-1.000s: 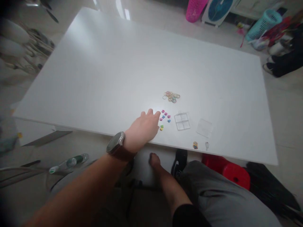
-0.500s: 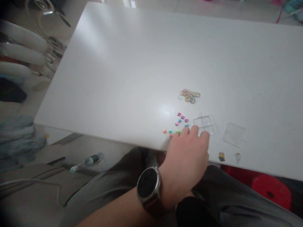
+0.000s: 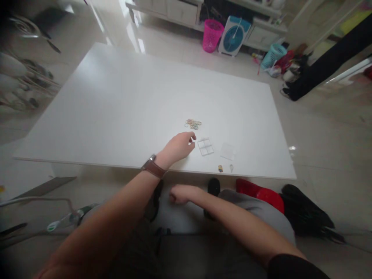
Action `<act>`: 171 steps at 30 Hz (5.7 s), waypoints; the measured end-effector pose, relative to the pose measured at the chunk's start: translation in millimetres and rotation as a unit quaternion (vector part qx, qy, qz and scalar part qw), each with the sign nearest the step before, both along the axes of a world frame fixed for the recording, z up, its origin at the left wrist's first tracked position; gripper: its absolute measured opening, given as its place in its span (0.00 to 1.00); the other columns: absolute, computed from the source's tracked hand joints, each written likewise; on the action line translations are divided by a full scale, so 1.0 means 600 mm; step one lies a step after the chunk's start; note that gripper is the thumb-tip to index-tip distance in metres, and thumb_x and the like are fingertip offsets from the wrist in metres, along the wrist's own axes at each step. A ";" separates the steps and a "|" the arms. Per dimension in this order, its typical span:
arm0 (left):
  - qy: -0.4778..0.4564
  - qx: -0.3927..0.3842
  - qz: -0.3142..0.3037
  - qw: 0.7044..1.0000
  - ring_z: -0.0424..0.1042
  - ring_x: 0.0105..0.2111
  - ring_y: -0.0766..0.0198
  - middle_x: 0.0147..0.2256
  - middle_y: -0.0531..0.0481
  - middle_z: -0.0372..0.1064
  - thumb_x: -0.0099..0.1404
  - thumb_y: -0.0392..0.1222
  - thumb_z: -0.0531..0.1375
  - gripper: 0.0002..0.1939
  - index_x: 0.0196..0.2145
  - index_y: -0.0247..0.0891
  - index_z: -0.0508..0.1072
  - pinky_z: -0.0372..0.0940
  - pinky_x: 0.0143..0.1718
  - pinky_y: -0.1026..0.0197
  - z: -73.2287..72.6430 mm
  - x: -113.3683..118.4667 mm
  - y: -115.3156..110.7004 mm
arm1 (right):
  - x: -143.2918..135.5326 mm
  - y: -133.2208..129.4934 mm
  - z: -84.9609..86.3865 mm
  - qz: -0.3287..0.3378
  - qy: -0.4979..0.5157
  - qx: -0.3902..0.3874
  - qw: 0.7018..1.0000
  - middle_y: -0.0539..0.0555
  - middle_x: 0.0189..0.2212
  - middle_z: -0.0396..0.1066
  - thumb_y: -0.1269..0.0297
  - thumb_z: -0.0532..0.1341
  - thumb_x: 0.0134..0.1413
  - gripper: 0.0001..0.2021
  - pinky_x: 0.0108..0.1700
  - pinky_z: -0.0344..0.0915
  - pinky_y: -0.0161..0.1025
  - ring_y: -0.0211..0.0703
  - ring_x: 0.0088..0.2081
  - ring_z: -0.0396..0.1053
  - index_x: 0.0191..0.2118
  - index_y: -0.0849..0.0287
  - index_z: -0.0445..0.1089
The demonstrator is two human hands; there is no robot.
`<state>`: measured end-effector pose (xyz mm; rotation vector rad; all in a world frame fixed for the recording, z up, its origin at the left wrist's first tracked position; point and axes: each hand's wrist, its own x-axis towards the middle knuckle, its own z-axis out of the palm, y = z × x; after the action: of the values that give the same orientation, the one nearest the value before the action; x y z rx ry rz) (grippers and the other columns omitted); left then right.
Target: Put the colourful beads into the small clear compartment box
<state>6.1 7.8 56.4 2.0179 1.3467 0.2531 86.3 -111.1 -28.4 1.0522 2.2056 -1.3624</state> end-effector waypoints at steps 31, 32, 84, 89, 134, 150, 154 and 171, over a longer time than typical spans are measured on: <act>0.110 -0.036 -0.101 0.988 0.66 0.47 0.53 0.50 0.42 0.58 0.52 0.29 0.66 0.39 0.60 0.44 0.64 0.65 0.55 0.52 -0.106 -0.020 0.041 | 0.175 0.168 0.099 -0.333 0.045 0.316 0.887 0.53 0.38 0.71 0.73 0.59 0.58 0.06 0.43 0.62 0.38 0.41 0.36 0.68 0.39 0.59 0.71; 0.095 -0.030 -0.099 0.990 0.67 0.45 0.55 0.48 0.43 0.59 0.55 0.28 0.64 0.33 0.58 0.42 0.67 0.65 0.54 0.53 -0.108 -0.017 0.040 | 0.173 0.166 0.103 -0.329 0.037 0.317 0.889 0.53 0.39 0.71 0.72 0.59 0.59 0.06 0.43 0.62 0.38 0.41 0.36 0.69 0.39 0.59 0.71; 0.049 0.020 -0.073 0.996 0.71 0.36 0.60 0.38 0.46 0.68 0.54 0.28 0.62 0.10 0.35 0.36 0.78 0.67 0.42 0.59 -0.096 -0.051 0.071 | 0.166 0.167 0.151 -0.296 -0.015 0.334 0.895 0.54 0.41 0.74 0.65 0.57 0.63 0.07 0.41 0.60 0.39 0.44 0.39 0.71 0.40 0.56 0.73; 0.056 0.015 -0.052 0.997 0.71 0.34 0.61 0.37 0.46 0.70 0.55 0.30 0.61 0.08 0.33 0.35 0.78 0.67 0.40 0.59 -0.093 -0.066 0.082 | 0.168 0.166 0.153 -0.293 -0.015 0.326 0.899 0.55 0.40 0.74 0.65 0.58 0.63 0.07 0.40 0.59 0.38 0.43 0.39 0.70 0.40 0.56 0.73; 0.091 0.034 -0.039 0.995 0.70 0.34 0.62 0.35 0.46 0.71 0.52 0.28 0.61 0.10 0.32 0.35 0.78 0.66 0.39 0.60 -0.087 -0.088 0.087 | 0.177 0.166 0.146 -0.262 -0.029 0.319 0.910 0.55 0.41 0.76 0.63 0.58 0.63 0.08 0.39 0.59 0.39 0.45 0.40 0.72 0.41 0.56 0.74; 0.070 0.026 0.002 0.997 0.75 0.34 0.61 0.36 0.46 0.78 0.62 0.38 0.62 0.08 0.37 0.38 0.81 0.67 0.39 0.61 -0.074 -0.080 0.083 | 0.175 0.164 0.150 -0.248 -0.040 0.315 0.915 0.55 0.42 0.76 0.64 0.57 0.64 0.09 0.39 0.60 0.38 0.44 0.41 0.72 0.42 0.56 0.74; 0.088 0.030 0.011 0.996 0.75 0.37 0.59 0.38 0.45 0.77 0.65 0.42 0.61 0.09 0.38 0.39 0.80 0.67 0.42 0.59 -0.079 -0.084 0.085 | 0.176 0.164 0.151 -0.245 -0.047 0.310 0.917 0.55 0.42 0.76 0.63 0.57 0.64 0.09 0.39 0.59 0.38 0.45 0.41 0.72 0.43 0.56 0.74; 0.097 0.013 -0.067 0.993 0.67 0.33 0.61 0.38 0.46 0.65 0.58 0.30 0.61 0.07 0.35 0.36 0.77 0.66 0.42 0.58 -0.116 -0.066 0.072 | 0.170 0.166 0.151 -0.239 -0.048 0.298 0.923 0.56 0.43 0.76 0.64 0.58 0.63 0.09 0.40 0.61 0.38 0.45 0.42 0.72 0.43 0.56 0.74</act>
<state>-33.6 51.2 -13.0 2.1899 1.3204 0.0128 188.5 -11.5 62.1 1.9266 2.4437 -0.7495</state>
